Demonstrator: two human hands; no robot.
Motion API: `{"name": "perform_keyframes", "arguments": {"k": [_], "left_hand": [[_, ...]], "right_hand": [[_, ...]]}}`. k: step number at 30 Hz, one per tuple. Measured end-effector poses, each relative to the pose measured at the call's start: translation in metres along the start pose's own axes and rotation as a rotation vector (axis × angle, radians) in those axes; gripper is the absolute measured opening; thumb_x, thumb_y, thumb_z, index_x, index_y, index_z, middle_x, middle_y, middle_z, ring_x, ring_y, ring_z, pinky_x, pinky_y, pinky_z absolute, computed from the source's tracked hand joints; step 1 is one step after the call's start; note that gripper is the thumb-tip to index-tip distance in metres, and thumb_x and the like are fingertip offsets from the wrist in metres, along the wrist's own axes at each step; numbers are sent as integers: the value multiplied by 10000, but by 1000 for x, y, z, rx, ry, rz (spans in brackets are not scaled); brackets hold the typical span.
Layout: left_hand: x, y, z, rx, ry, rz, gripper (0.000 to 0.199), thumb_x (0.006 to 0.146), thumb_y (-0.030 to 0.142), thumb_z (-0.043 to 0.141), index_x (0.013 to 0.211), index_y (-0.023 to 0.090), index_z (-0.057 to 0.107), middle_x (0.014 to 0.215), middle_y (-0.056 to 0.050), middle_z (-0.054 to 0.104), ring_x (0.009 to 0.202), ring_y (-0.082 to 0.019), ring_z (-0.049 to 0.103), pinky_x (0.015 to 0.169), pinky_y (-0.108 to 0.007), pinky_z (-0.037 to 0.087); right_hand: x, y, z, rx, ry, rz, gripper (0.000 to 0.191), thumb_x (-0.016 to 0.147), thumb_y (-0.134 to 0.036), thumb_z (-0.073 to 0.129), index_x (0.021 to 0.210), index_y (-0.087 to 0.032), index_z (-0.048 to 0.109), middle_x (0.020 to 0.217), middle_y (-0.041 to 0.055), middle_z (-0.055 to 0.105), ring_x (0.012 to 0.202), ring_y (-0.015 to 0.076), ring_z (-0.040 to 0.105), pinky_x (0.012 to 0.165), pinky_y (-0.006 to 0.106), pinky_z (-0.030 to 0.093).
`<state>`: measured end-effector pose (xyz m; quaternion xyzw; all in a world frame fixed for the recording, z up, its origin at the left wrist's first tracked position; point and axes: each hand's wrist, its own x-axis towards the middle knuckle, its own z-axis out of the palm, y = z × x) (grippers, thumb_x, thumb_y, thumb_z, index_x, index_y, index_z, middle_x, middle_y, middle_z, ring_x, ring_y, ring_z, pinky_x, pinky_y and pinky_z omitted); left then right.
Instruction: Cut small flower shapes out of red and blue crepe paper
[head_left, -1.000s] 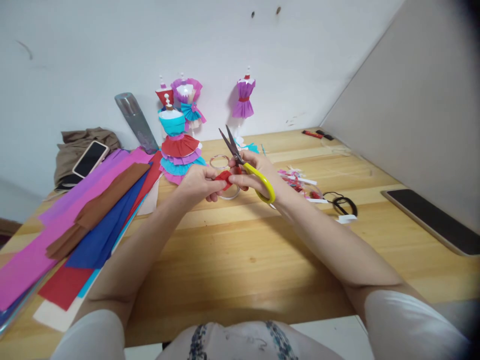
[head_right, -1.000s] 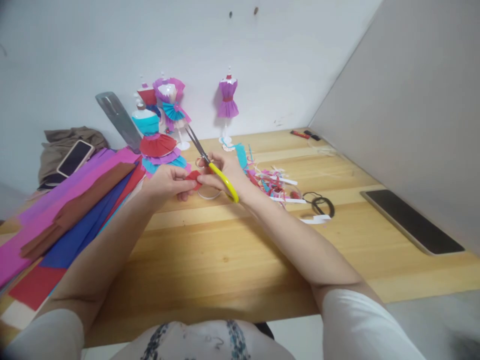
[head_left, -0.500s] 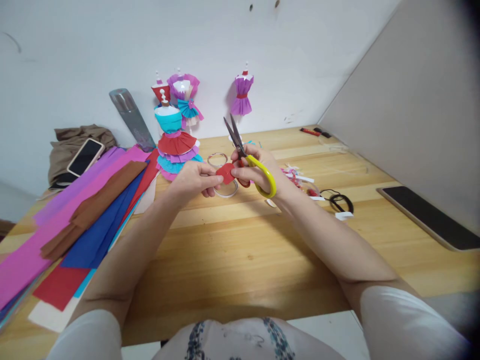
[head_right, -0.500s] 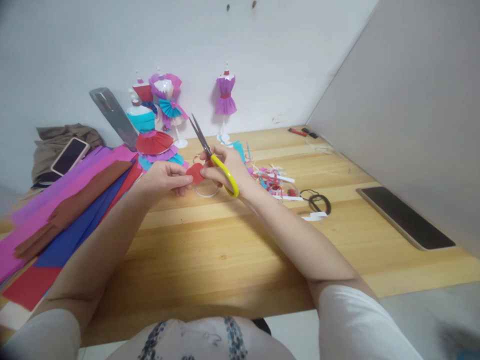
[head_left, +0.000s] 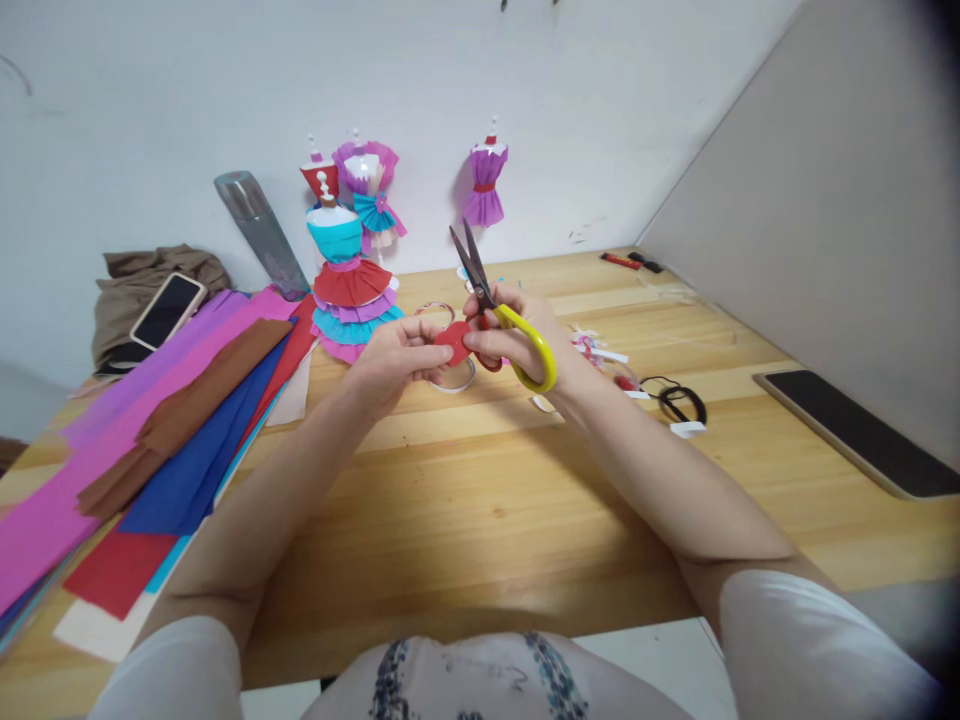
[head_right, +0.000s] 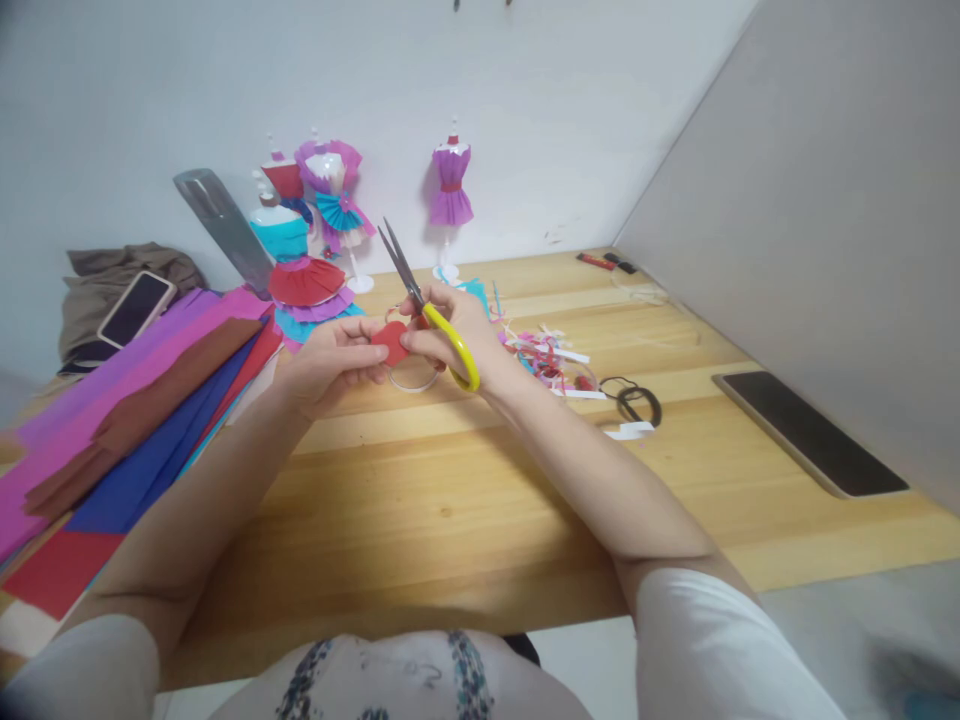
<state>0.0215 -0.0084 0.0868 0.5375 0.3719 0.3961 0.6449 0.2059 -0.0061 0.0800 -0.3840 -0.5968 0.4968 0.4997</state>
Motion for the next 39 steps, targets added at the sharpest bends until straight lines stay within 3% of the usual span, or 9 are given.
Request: {"name": "perform_keyframes", "arguments": {"k": [5, 13, 20, 24, 27, 32, 39], "left_hand": [[-2, 3, 5, -21, 77, -40, 215, 650, 152, 806, 769, 147, 626, 625, 17, 660, 515, -74, 595, 551, -195, 483], [-2, 0, 8, 15, 48, -33, 138, 675, 117, 754, 734, 143, 631, 588, 11, 649, 511, -80, 583, 542, -202, 470], [0, -3, 9, -87, 12, -11, 142, 654, 111, 752, 684, 148, 618, 565, 22, 613, 502, -74, 556, 518, -194, 446], [-1, 0, 8, -124, 49, -34, 129, 643, 95, 731, 703, 142, 627, 573, 24, 618, 493, -67, 553, 526, -194, 453], [-1, 4, 5, -145, 83, 1, 143, 634, 93, 726, 695, 146, 608, 570, 25, 624, 480, -67, 553, 520, -195, 450], [-3, 14, -5, -126, 184, 128, 207, 613, 112, 773, 714, 151, 597, 607, 18, 656, 510, -79, 587, 542, -207, 478], [-5, 22, -13, -74, 297, 227, 279, 574, 169, 845, 686, 164, 589, 556, 25, 636, 503, -87, 584, 513, -195, 452]], "right_hand": [[0, 1, -1, -6, -1, 3, 383, 626, -300, 840, 869, -224, 555, 611, -86, 530, 427, 72, 406, 411, 262, 316], [0, 2, 0, -30, -14, -9, 333, 654, -245, 794, 875, -223, 546, 620, -85, 524, 420, 72, 415, 425, 262, 313], [0, 1, 1, -4, -3, -6, 399, 630, -326, 863, 864, -228, 555, 586, -96, 519, 401, 73, 410, 410, 262, 320], [-1, 3, -1, 46, -22, -25, 439, 669, -406, 883, 901, -233, 553, 559, -104, 485, 407, 88, 412, 428, 268, 327], [-2, 2, -7, 36, -77, -52, 446, 755, -517, 841, 959, -222, 575, 571, -81, 509, 454, 108, 447, 472, 276, 348], [-5, 0, -18, -50, -242, -86, 558, 825, -711, 707, 1053, -211, 608, 829, 31, 670, 617, 148, 568, 580, 305, 454], [-6, 9, -20, -296, -378, -114, 622, 888, -736, 620, 1119, -168, 723, 886, 84, 678, 721, 190, 585, 635, 330, 477]]}}
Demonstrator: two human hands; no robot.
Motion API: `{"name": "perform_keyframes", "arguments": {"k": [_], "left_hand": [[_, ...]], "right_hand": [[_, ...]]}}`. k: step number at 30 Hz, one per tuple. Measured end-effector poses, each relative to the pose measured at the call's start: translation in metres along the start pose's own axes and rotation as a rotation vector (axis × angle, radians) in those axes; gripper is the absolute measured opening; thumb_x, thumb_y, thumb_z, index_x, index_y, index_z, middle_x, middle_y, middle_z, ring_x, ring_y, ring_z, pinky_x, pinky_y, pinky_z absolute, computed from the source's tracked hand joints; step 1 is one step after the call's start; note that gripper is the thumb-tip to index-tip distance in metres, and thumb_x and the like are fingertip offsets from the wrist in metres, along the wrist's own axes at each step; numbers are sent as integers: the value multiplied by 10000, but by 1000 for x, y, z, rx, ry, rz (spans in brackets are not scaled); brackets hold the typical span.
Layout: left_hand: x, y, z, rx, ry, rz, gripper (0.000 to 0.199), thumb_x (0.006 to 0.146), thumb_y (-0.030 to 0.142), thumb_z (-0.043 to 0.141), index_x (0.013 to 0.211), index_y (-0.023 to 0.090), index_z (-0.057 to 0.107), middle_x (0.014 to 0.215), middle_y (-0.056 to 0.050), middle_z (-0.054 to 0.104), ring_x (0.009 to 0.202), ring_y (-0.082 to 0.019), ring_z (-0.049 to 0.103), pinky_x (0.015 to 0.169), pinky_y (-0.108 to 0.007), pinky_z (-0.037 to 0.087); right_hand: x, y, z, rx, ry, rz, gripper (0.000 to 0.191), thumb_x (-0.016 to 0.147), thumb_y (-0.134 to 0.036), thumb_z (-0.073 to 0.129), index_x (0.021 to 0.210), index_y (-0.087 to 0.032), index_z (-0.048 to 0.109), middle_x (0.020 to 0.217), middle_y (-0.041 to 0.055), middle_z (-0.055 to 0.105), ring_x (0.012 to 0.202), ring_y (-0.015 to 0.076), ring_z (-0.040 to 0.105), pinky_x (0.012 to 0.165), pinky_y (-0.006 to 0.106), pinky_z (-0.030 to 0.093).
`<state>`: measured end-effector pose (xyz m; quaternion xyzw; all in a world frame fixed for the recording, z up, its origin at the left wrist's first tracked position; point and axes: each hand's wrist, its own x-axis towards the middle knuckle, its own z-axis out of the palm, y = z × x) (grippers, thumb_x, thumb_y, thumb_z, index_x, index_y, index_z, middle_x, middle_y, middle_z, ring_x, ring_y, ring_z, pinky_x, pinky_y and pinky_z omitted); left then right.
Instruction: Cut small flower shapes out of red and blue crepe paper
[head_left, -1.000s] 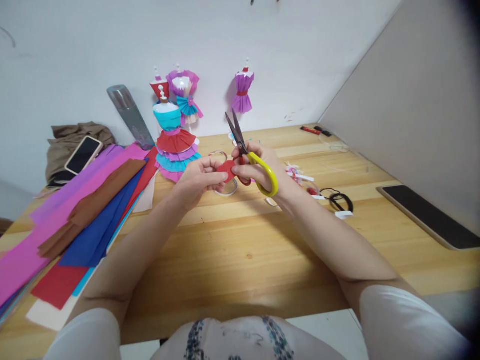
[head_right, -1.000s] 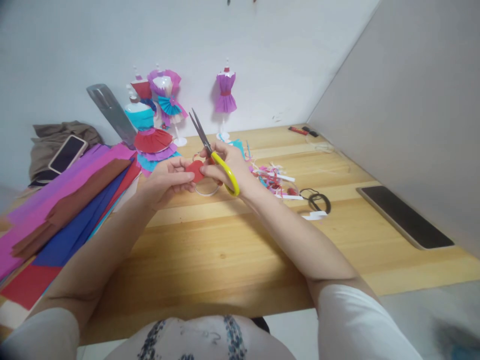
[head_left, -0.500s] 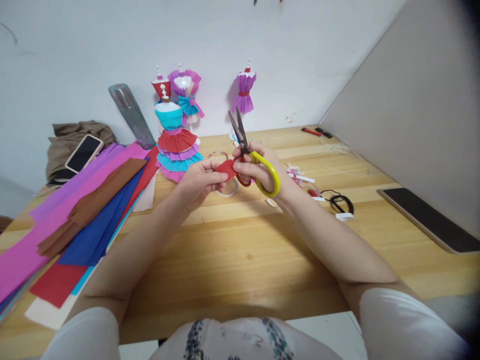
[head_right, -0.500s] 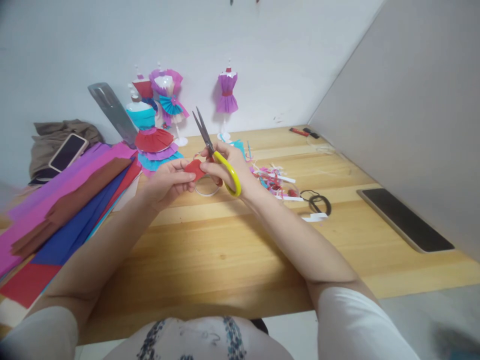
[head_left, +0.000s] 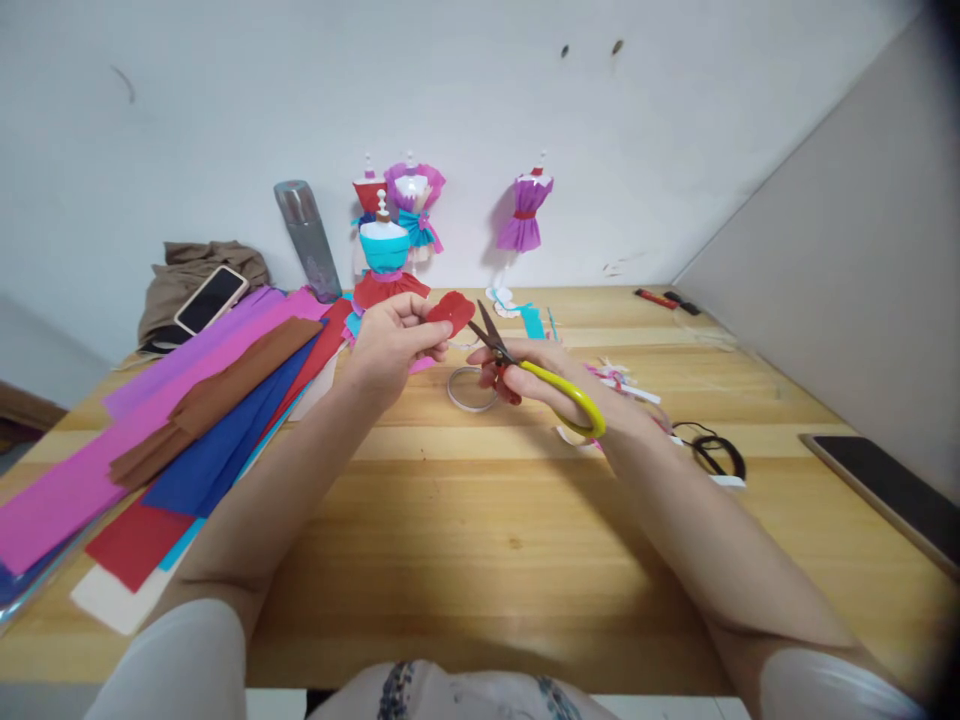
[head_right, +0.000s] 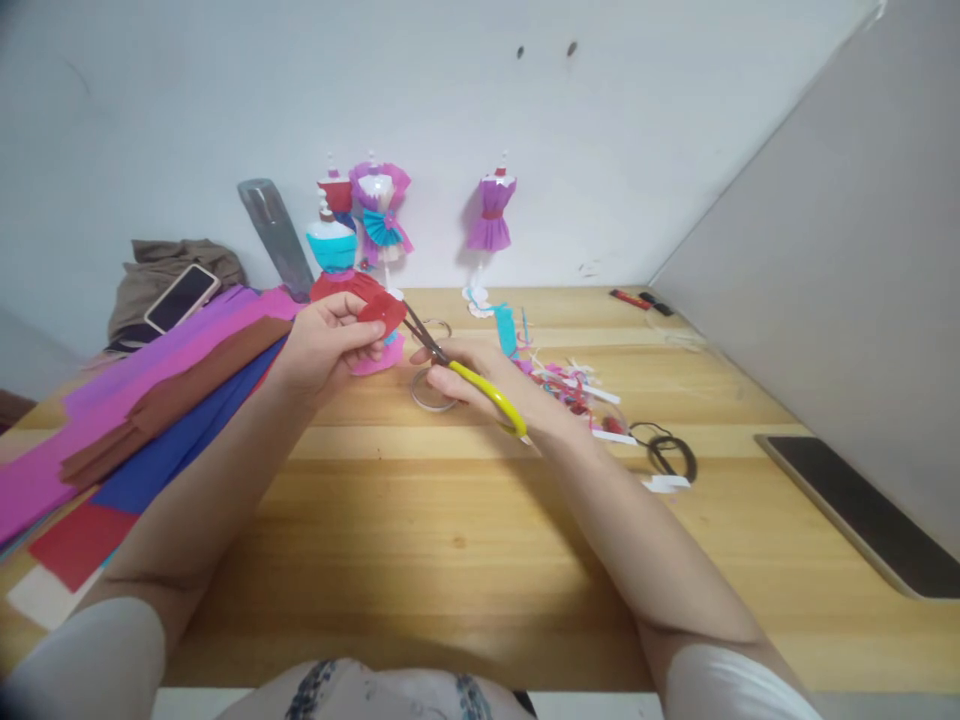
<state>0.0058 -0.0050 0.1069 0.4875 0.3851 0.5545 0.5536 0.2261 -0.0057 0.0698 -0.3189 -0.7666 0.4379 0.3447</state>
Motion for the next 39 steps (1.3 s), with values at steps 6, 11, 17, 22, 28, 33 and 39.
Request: {"name": "perform_keyframes", "arguments": {"k": [6, 11, 17, 22, 28, 33, 39], "left_hand": [[0, -2, 1, 24, -30, 51, 270, 571, 181, 852, 674, 161, 603, 551, 29, 622, 496, -84, 568, 519, -207, 462], [0, -5, 2, 55, -37, 57, 308, 568, 201, 875, 664, 167, 584, 538, 27, 632, 473, -81, 552, 510, -213, 455], [1, -6, 3, 61, -31, 60, 300, 552, 201, 858, 655, 169, 578, 526, 25, 631, 458, -80, 547, 481, -208, 430], [0, -6, 4, 72, -23, 22, 285, 550, 199, 837, 664, 169, 578, 553, 12, 654, 468, -83, 558, 477, -203, 424], [-1, -3, 5, 73, -19, 9, 273, 545, 189, 825, 662, 170, 579, 544, 22, 639, 472, -82, 556, 484, -201, 428], [0, -5, 4, 60, -33, 12, 283, 534, 186, 835, 665, 169, 585, 545, 22, 640, 472, -83, 558, 486, -204, 433], [1, -6, 3, 50, -39, 20, 281, 543, 192, 843, 656, 167, 588, 549, 21, 644, 468, -80, 550, 498, -215, 444]], "right_hand": [[4, 2, 6, -60, -13, -23, 717, 870, -777, 605, 1144, -127, 736, 819, 63, 626, 749, 197, 581, 671, 334, 469], [2, -14, 9, -76, -26, 3, 646, 898, -741, 593, 1072, -132, 724, 751, 23, 544, 690, 166, 510, 642, 315, 423], [0, -19, 12, -57, -3, 35, 625, 894, -715, 606, 1080, -130, 723, 699, 2, 492, 688, 175, 497, 640, 320, 408], [1, -18, 13, -51, 5, 47, 595, 873, -689, 639, 1052, -129, 730, 688, -3, 485, 673, 168, 488, 625, 315, 394], [2, -20, 12, -50, 18, 67, 568, 861, -654, 662, 1039, -120, 741, 681, -4, 489, 665, 163, 494, 618, 311, 393], [2, -22, 12, -48, 8, 79, 584, 850, -660, 665, 1036, -112, 737, 682, -5, 486, 647, 158, 477, 594, 305, 376], [3, -22, 13, -78, 17, 95, 560, 858, -666, 648, 1017, -136, 734, 654, -18, 453, 618, 144, 431, 556, 290, 329]]}}
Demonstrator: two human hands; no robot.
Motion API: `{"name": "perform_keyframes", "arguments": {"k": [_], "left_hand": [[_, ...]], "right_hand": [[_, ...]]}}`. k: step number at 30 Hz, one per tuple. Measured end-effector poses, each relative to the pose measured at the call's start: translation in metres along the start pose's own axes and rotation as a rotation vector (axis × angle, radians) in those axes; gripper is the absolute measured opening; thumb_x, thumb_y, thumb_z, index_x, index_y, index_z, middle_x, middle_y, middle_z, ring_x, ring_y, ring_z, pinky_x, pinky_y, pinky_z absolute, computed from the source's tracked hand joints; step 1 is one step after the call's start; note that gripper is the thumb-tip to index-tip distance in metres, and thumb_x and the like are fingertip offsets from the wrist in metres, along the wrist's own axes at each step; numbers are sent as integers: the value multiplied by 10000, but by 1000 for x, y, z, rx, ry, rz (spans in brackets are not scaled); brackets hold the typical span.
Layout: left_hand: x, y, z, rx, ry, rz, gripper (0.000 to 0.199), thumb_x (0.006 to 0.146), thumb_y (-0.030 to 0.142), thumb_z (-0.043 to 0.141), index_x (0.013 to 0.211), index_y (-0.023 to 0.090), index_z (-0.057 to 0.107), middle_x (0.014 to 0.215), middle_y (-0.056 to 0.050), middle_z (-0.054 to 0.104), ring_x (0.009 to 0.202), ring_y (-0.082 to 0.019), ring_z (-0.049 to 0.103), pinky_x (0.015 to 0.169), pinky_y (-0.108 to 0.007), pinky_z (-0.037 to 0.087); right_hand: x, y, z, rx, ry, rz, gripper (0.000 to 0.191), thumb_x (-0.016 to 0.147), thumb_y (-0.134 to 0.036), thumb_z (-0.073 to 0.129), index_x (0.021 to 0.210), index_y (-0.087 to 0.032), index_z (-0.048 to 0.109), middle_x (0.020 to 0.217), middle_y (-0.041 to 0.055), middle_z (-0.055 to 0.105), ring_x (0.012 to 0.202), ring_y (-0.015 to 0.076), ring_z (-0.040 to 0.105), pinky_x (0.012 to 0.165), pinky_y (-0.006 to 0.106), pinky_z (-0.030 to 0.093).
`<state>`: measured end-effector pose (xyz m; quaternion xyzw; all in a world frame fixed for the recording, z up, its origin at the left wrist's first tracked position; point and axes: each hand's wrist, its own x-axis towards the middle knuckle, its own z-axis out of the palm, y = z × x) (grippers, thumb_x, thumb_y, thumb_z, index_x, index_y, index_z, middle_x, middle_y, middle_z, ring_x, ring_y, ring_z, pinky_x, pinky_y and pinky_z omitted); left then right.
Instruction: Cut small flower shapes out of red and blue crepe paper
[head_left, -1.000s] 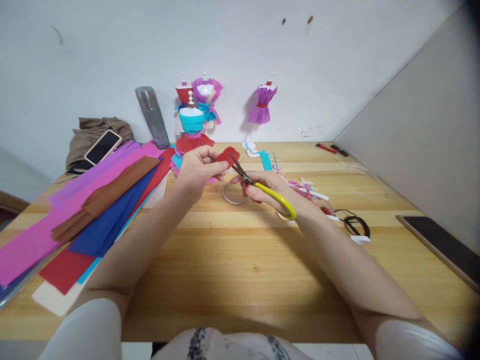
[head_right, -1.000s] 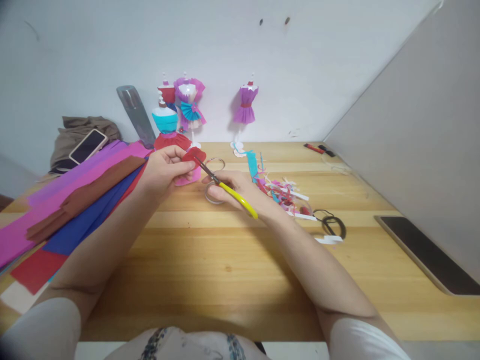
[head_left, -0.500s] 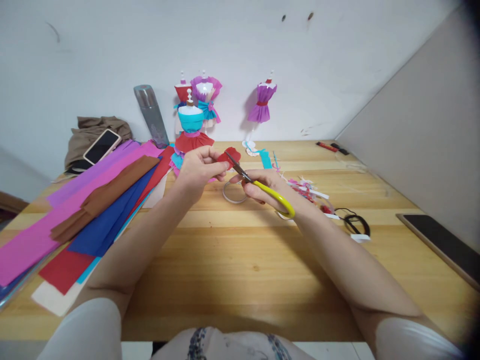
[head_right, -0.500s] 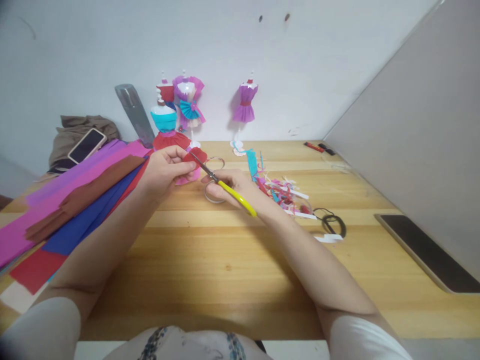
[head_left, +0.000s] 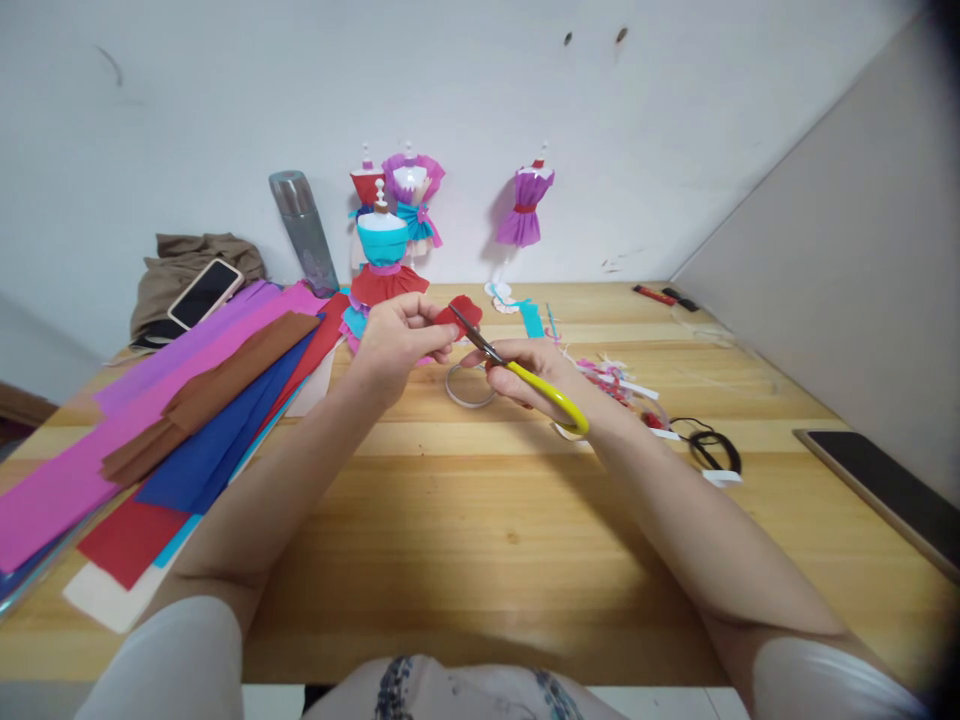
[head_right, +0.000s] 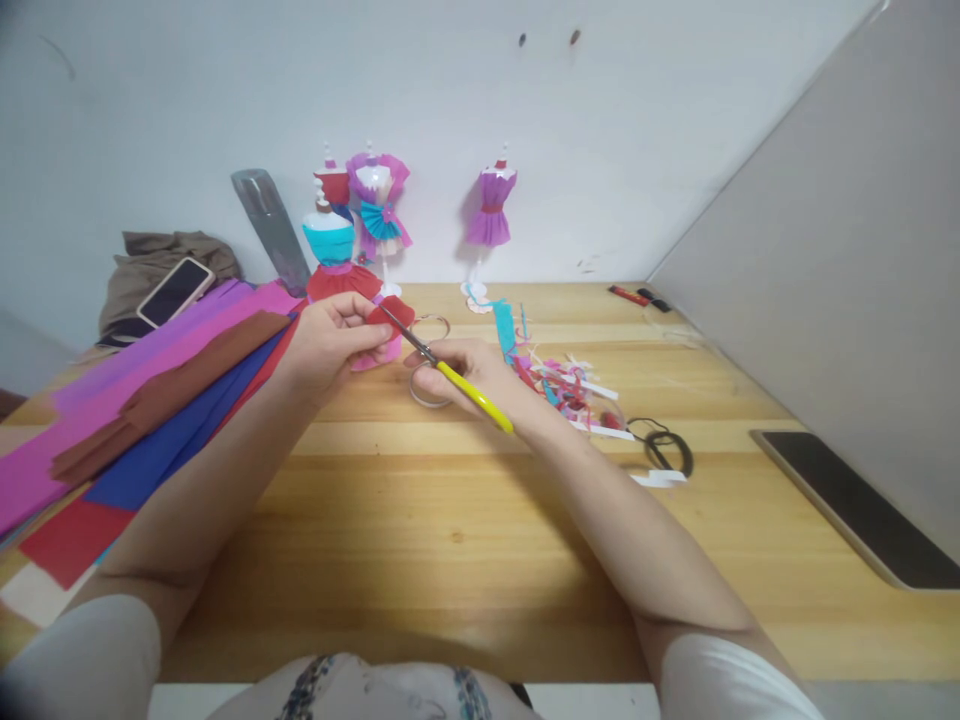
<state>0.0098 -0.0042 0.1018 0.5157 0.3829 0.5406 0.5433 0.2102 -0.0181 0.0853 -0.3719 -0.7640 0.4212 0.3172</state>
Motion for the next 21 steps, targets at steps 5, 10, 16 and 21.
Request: {"name": "perform_keyframes", "arguments": {"k": [5, 10, 16, 21], "left_hand": [[-1, 2, 0, 1, 12, -18, 273, 557, 196, 850, 653, 167, 596, 563, 21, 637, 490, -83, 557, 518, -223, 457], [-2, 2, 1, -27, 33, -62, 286, 548, 180, 863, 663, 165, 602, 554, 19, 639, 498, -90, 581, 521, -215, 464], [-2, 3, 1, -59, 44, -97, 265, 551, 168, 853, 661, 158, 612, 533, 19, 644, 488, -89, 582, 520, -210, 472], [-2, 2, 1, -67, 42, -122, 250, 579, 142, 844, 688, 151, 620, 556, 15, 651, 508, -86, 591, 527, -201, 461]], "right_hand": [[2, 2, 1, 44, 7, -6, 599, 812, -689, 679, 967, -113, 731, 626, -44, 402, 575, 118, 377, 554, 282, 316], [3, 4, 1, 13, 28, -19, 573, 815, -664, 679, 940, -111, 757, 661, -24, 445, 599, 122, 389, 585, 288, 345], [5, 8, 1, -5, 38, -4, 516, 792, -630, 709, 914, -131, 759, 646, -22, 445, 586, 116, 350, 561, 286, 292], [7, 9, -1, -27, 41, -14, 505, 779, -627, 720, 877, -133, 759, 672, -7, 477, 601, 121, 369, 587, 294, 329]]}}
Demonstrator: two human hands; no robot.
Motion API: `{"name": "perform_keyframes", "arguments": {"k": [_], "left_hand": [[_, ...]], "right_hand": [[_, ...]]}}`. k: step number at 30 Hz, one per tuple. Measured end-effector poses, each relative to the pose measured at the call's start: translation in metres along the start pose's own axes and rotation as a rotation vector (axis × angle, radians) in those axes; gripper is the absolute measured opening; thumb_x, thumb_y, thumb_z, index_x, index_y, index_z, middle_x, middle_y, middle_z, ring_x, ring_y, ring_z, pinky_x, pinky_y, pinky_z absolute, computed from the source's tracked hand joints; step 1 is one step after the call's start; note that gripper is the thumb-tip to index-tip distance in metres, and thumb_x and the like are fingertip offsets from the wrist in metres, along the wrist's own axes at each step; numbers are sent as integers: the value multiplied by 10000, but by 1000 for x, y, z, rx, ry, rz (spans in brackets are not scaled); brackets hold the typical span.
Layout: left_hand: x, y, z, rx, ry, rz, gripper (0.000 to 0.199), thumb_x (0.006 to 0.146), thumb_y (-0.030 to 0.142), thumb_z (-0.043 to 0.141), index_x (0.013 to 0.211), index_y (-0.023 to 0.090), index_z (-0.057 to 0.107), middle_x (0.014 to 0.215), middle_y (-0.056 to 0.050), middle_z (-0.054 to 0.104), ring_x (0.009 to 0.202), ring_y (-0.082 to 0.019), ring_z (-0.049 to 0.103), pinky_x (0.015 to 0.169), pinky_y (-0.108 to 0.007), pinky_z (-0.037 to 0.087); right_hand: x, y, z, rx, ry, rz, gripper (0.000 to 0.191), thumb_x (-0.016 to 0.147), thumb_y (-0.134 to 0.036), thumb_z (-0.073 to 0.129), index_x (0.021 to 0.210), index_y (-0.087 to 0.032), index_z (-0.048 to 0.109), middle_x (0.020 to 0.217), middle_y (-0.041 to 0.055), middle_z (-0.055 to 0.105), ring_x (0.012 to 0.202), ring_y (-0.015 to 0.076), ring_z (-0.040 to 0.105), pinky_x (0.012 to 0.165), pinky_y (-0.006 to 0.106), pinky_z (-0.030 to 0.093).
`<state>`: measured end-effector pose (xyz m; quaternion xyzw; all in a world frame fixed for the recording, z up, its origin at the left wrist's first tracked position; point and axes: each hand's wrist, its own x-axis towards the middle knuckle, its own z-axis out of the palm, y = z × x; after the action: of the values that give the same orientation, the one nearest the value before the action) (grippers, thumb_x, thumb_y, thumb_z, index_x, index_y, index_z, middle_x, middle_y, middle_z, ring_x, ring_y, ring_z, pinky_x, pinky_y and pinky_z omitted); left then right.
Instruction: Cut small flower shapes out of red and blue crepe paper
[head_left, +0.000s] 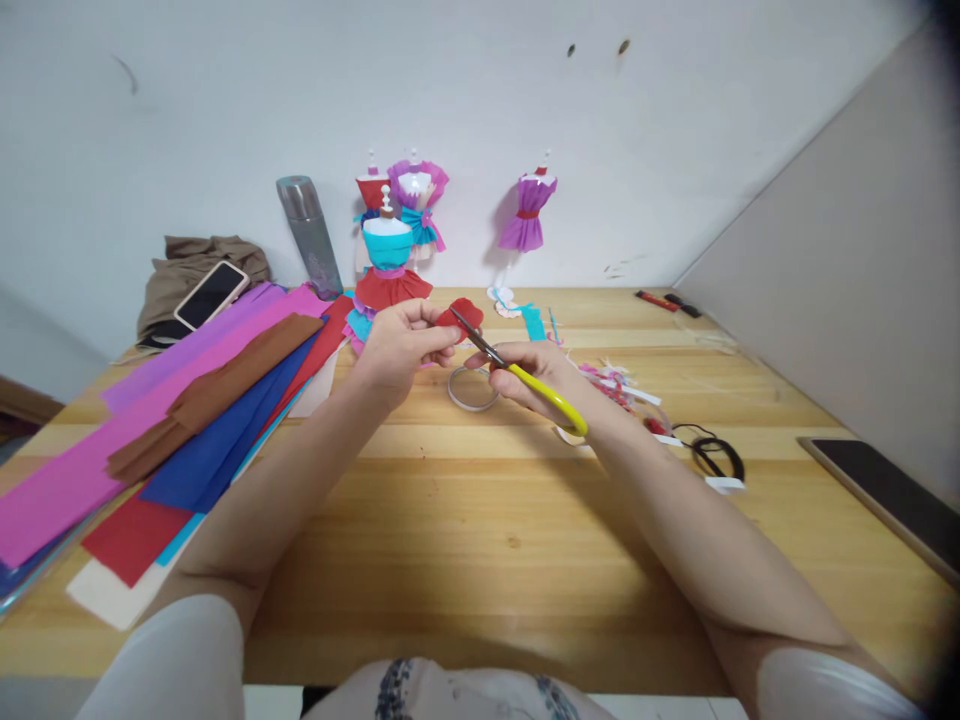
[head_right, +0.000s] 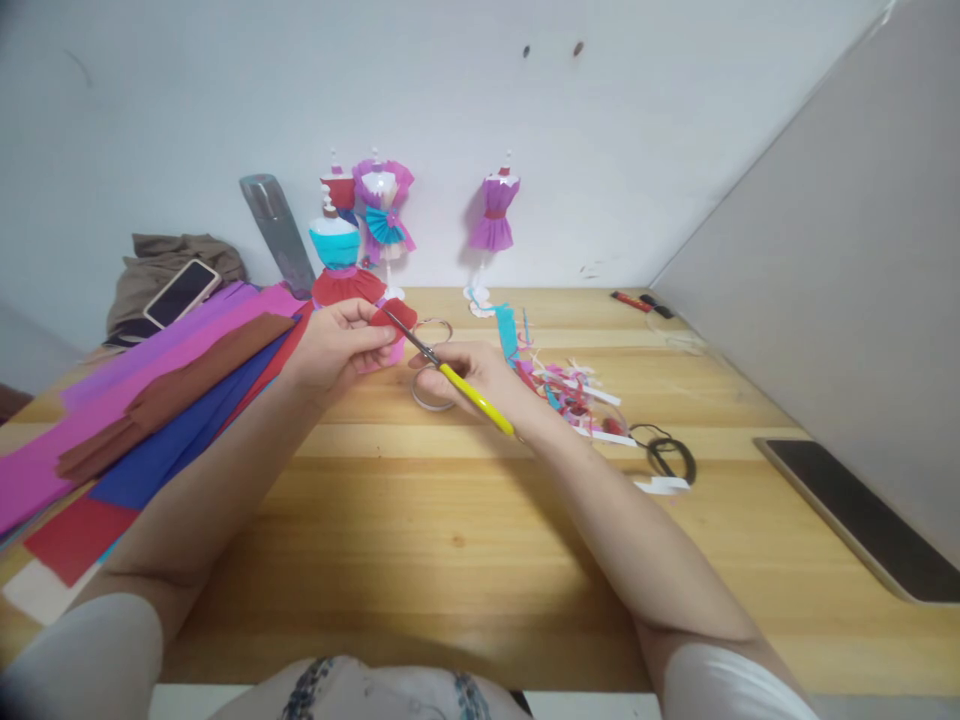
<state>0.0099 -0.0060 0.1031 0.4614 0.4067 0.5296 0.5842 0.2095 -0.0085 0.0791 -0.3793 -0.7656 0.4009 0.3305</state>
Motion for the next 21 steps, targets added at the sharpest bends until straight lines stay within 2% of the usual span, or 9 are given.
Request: {"name": "perform_keyframes", "arguments": {"k": [12, 16, 21], "left_hand": [[1, -5, 3, -72, -31, 18, 260, 610, 113, 829, 678, 148, 581, 566, 25, 632, 489, -73, 580, 539, -211, 474], [0, -5, 3, -73, -41, 25, 279, 613, 122, 843, 681, 149, 573, 575, 25, 633, 491, -71, 579, 542, -212, 471], [-1, -3, 2, -62, -36, 11, 248, 602, 127, 826, 681, 148, 592, 571, 23, 633, 507, -78, 587, 560, -214, 483]], "right_hand": [[0, -2, -1, 29, -7, -15, 488, 777, -635, 730, 886, -159, 755, 684, 3, 493, 615, 132, 364, 577, 295, 319], [0, -4, -1, 32, -14, -12, 538, 779, -660, 708, 893, -136, 745, 667, -16, 452, 607, 123, 354, 576, 288, 299], [0, -2, -2, 26, -25, -13, 561, 768, -672, 726, 931, -135, 749, 684, -7, 476, 624, 130, 365, 587, 290, 299]]}}
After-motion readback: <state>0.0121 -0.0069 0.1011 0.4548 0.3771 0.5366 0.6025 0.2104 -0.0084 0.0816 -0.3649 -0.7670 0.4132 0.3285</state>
